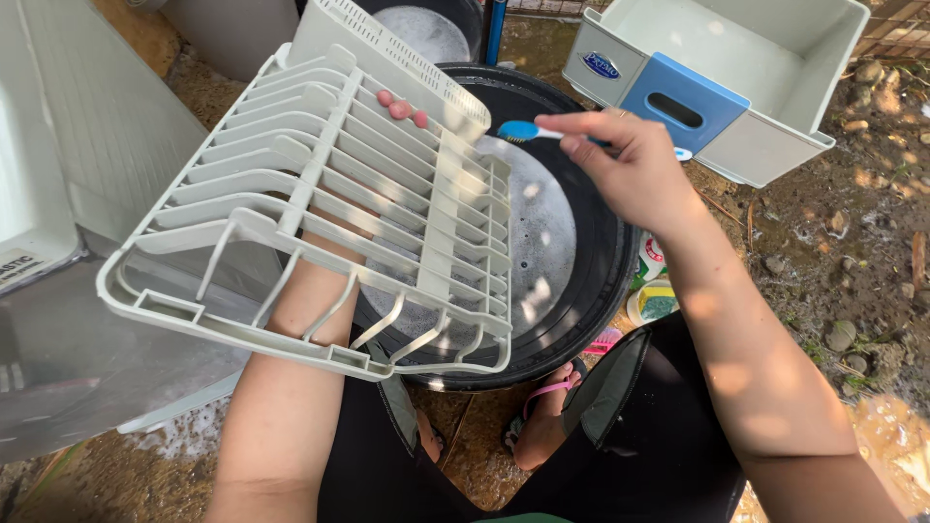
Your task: The person cleans a plastic dish rack by scrubbing it with a toothbrush and a sponge in a bucket of soapy water. They handle the rack, a toothbrush, and a sponge while rinsing the item under a stream of water.
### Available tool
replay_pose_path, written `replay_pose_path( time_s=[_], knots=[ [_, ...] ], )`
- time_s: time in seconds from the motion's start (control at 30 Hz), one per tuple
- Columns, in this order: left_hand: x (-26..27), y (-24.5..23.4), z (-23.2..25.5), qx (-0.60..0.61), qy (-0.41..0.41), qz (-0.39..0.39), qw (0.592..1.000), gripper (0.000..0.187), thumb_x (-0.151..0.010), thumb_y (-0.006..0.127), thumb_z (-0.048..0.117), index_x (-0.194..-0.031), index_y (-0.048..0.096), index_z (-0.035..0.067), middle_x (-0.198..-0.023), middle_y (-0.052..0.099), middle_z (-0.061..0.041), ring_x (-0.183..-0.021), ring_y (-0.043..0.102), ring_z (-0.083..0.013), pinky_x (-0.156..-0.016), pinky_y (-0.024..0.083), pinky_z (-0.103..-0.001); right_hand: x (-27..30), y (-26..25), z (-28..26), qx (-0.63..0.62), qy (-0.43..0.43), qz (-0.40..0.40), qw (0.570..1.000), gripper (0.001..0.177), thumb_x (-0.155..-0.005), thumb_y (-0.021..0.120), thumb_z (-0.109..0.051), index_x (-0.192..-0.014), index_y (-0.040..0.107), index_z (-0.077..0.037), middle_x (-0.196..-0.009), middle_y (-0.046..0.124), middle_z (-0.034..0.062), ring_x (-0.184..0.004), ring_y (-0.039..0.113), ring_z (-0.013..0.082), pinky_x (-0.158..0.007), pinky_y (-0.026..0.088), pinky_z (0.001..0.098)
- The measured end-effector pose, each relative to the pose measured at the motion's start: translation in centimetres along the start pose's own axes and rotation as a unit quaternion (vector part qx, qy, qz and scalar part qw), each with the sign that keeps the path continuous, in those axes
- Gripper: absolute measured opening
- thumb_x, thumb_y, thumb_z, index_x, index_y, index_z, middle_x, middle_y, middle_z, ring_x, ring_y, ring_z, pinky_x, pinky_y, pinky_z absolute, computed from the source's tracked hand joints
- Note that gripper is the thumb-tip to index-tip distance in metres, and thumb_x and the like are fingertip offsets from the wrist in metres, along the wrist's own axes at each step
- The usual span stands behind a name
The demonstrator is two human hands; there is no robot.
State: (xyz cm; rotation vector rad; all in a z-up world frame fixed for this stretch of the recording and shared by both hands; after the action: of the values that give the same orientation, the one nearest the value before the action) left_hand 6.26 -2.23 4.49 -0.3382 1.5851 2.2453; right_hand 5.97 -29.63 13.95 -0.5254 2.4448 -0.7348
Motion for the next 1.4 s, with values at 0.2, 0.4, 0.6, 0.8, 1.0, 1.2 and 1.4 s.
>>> replay_pose_path(
  time_s=[0.2,0.4,0.6,0.8,1.0,1.2,1.4],
  knots=[
    [-0.2,0.1,-0.9,-0.038,-0.018,0.02,0.999,0.045,-0.11,0.059,0.039,-0.133,0.051,0.001,-0.119,0.056,-0.01,-0.124,0.053,-0.0215,-0.127,0.036,-0.037,1.6,-9.1,4.4,-0.039,0.06,0.052,0.996,0.025,-0.113,0.064,-0.008,-0.137,0.069,-0.003,-0.121,0.073,0.0028,-0.108,0.064,0.0076,-0.096,0.052,0.0255],
    [-1.1,0.4,-3.8,0.003,-0.062,0.047,0.997,0.044,-0.11,0.058,0.039,-0.131,0.05,0.002,-0.118,0.055,-0.01,-0.124,0.052,-0.0208,-0.129,0.035,-0.036,13.1,-18.2,12.3,-0.128,0.171,0.256,0.943,0.023,-0.113,0.061,-0.009,-0.133,0.071,-0.004,-0.102,0.072,0.0005,-0.09,0.065,0.0074,-0.079,0.049,0.023],
    [-3.5,1.1,-9.9,0.052,-0.138,0.06,0.987,0.042,-0.11,0.057,0.039,-0.129,0.05,0.002,-0.118,0.054,-0.009,-0.124,0.052,-0.0202,-0.131,0.034,-0.036,35.0,-9.9,30.0,-0.276,0.459,0.337,0.774,0.026,-0.105,0.056,-0.017,-0.125,0.067,-0.005,-0.085,0.071,0.0051,-0.066,0.061,0.0112,-0.061,0.047,0.0258],
    [-5.7,1.4,-16.3,0.084,-0.2,0.08,0.973,0.04,-0.11,0.056,0.039,-0.127,0.049,0.003,-0.118,0.053,-0.009,-0.124,0.052,-0.0196,-0.132,0.033,-0.035,49.5,3.2,42.1,-0.503,0.559,0.393,0.528,0.018,-0.1,0.047,-0.005,-0.115,0.057,-0.003,-0.076,0.063,0.0123,-0.058,0.059,0.0229,-0.054,0.051,0.0388],
    [-7.4,0.0,-21.3,0.105,-0.236,0.086,0.962,0.039,-0.111,0.054,0.039,-0.125,0.049,0.004,-0.118,0.053,-0.008,-0.123,0.051,-0.0187,-0.134,0.032,-0.034,50.7,10.1,47.2,-0.559,0.565,0.381,0.472,0.022,-0.1,0.045,-0.01,-0.107,0.058,0.006,-0.078,0.066,0.0151,-0.066,0.066,0.0274,-0.064,0.057,0.0401],
    [-7.7,-2.0,-23.8,0.044,-0.23,0.076,0.969,0.041,-0.111,0.055,0.039,-0.129,0.048,0.003,-0.12,0.052,-0.008,-0.125,0.05,-0.0167,-0.134,0.028,-0.033,49.7,10.2,49.7,-0.413,0.626,0.405,0.522,0.016,-0.097,0.056,-0.012,-0.103,0.061,0.003,-0.079,0.071,0.0177,-0.064,0.071,0.0286,-0.054,0.06,0.0387],
    [-7.6,-2.7,-24.7,-0.009,-0.204,0.029,0.978,0.052,-0.108,0.055,0.048,-0.135,0.047,0.004,-0.123,0.052,-0.005,-0.127,0.048,-0.0127,-0.133,0.025,-0.031,48.2,7.1,50.6,-0.168,0.668,0.365,0.627,0.028,-0.087,0.076,-0.013,-0.096,0.07,0.012,-0.07,0.073,0.0181,-0.055,0.074,0.0278,-0.047,0.059,0.0396]
  ],
)
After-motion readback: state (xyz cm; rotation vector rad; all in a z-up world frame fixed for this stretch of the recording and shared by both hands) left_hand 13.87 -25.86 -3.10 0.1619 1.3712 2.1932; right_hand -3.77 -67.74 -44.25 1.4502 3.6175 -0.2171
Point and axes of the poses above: each hand's wrist, its own x-axis away from the middle knuckle, its own y-axis out of the palm, z = x × y, the point moved 7 cm from there along -x, towards the middle knuckle
